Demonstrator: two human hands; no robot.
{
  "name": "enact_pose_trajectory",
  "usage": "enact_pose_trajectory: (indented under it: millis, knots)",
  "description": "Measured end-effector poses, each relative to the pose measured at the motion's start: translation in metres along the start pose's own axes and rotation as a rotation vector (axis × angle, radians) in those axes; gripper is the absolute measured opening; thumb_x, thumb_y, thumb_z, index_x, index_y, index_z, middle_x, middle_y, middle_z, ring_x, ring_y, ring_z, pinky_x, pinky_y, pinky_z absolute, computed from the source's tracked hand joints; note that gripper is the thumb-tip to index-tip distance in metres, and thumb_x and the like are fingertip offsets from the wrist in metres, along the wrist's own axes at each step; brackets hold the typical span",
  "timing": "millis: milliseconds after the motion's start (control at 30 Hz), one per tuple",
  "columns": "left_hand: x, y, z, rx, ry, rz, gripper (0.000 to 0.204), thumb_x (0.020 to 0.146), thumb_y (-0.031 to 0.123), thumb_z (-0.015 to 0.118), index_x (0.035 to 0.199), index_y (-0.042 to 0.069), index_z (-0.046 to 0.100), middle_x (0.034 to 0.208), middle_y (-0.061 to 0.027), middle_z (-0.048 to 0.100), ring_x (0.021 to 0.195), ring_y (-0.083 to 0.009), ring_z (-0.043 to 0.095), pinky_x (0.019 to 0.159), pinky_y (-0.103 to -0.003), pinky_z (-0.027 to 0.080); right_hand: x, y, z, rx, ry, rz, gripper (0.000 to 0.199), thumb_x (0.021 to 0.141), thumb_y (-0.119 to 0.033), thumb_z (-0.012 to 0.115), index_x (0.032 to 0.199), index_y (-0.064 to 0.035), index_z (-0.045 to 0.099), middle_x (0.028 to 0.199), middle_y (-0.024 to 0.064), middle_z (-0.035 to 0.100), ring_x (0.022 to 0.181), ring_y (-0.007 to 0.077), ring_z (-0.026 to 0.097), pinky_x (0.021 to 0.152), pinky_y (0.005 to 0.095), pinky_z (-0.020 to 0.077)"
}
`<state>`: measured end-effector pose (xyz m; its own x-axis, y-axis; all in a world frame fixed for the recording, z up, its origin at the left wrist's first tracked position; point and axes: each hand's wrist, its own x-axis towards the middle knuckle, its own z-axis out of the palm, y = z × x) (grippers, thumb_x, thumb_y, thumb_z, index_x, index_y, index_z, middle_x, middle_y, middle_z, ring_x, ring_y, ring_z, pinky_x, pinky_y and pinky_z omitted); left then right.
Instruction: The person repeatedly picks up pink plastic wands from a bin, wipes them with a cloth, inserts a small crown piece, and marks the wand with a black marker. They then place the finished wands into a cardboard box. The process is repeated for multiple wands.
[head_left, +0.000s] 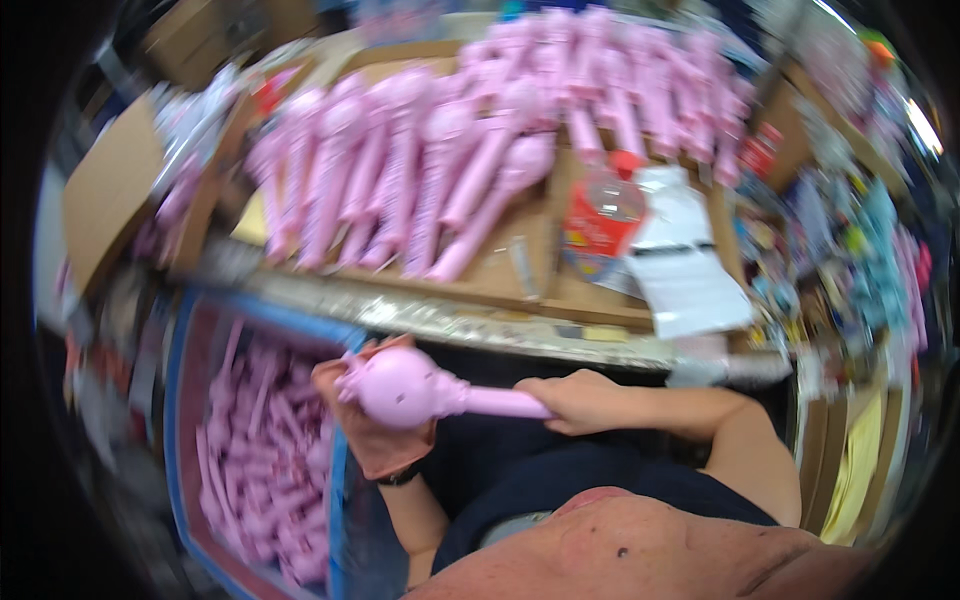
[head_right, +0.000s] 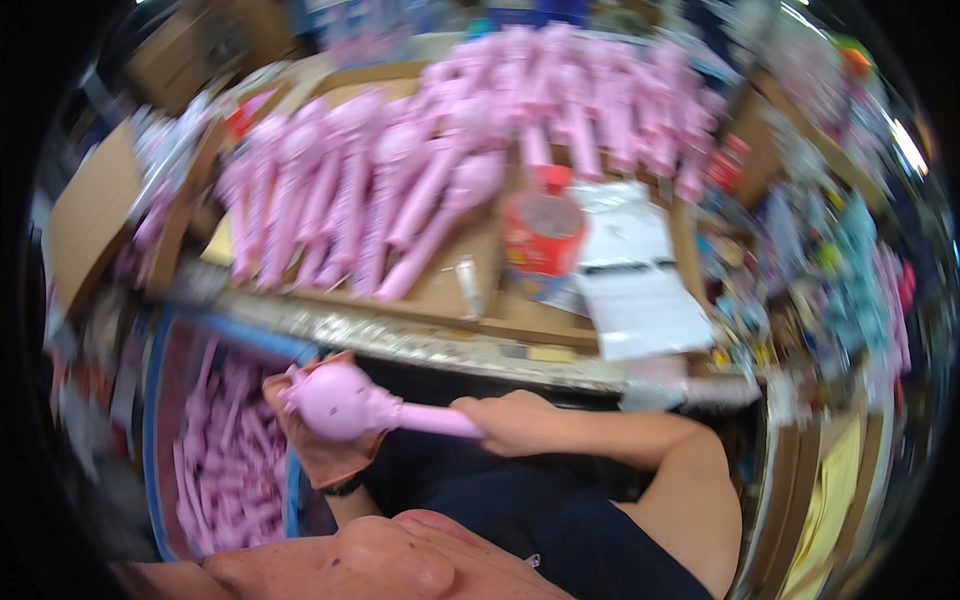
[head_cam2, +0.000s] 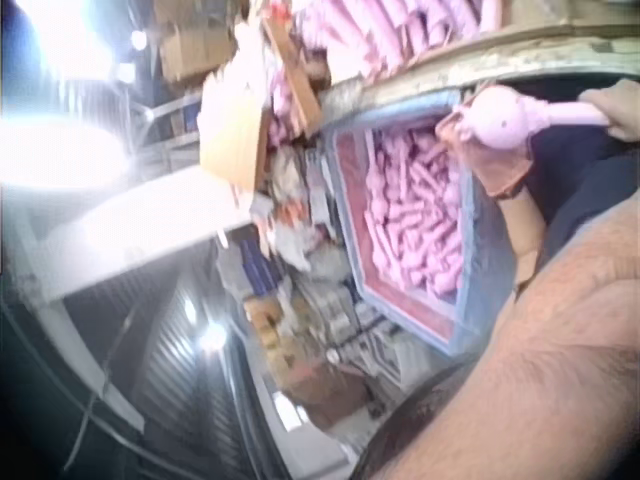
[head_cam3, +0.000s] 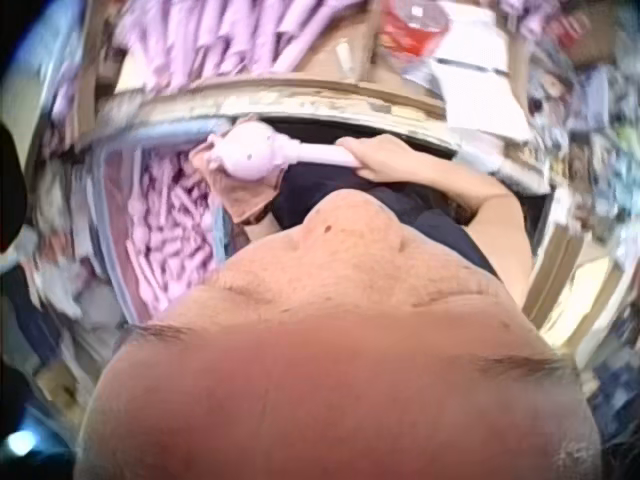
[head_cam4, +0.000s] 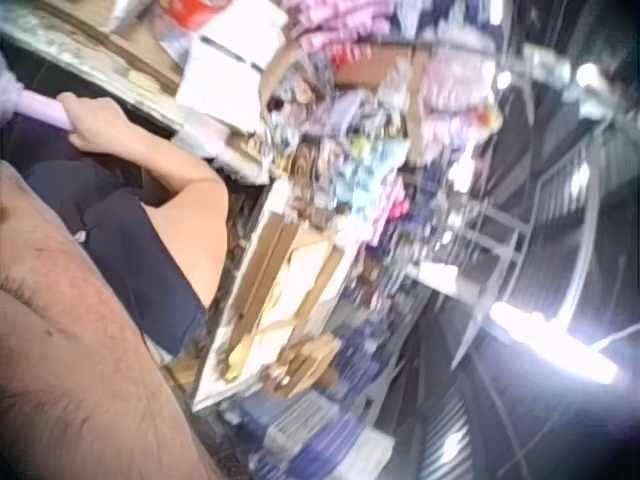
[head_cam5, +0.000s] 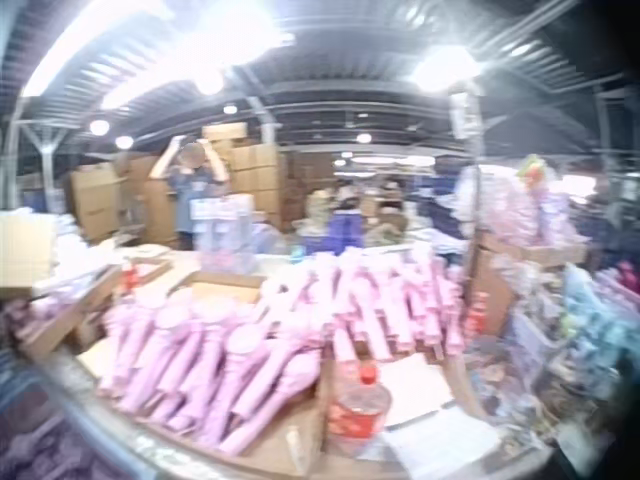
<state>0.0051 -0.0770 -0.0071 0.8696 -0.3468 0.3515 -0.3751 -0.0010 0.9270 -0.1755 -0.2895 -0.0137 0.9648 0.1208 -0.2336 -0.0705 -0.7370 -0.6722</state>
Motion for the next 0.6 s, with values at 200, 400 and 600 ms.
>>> enact_pose_trajectory:
  millis: [200,400,600]
  knots:
    - [-0.013,0.015,-0.016,-0.827,0.084,-0.300,0.022,0.079,0.000,0.068,0.099,-0.003,0.061,0.109,-0.0190,0.066,0.099,-0.0266,0.065,0.092,-0.037,0.050,0.014,0.004,0.008,-0.242,0.068,0.005,0.048,0.075,-0.014,0.069,0.119,-0.0115,0.050,0.094,0.0144,0.065,0.084,0.0348,0.065,0.068,0.0443,0.0537]
    - [-0.021,0.022,-0.039,0.653,-0.073,0.230,0.037,0.065,0.023,0.082,0.094,0.008,0.066,0.105,-0.0034,0.068,0.091,-0.0216,0.064,0.082,-0.038,0.049,0.019,-0.003,0.003,-0.398,0.096,-0.072,0.043,0.075,-0.013,0.068,0.115,-0.0107,0.051,0.086,0.0139,0.064,0.074,0.0338,0.066,0.061,0.0438,0.0532]
    - [-0.015,-0.029,-0.080,0.164,0.149,-0.022,0.040,0.083,0.039,0.061,0.109,0.008,0.061,0.112,-0.0056,0.065,0.105,-0.0194,0.060,0.094,-0.034,0.043,0.066,-0.047,-0.005,-0.046,-0.044,-0.097,0.047,0.081,-0.023,0.070,0.121,-0.0108,0.050,0.095,0.0189,0.067,0.083,0.0373,0.067,0.071,0.0463,0.0535]
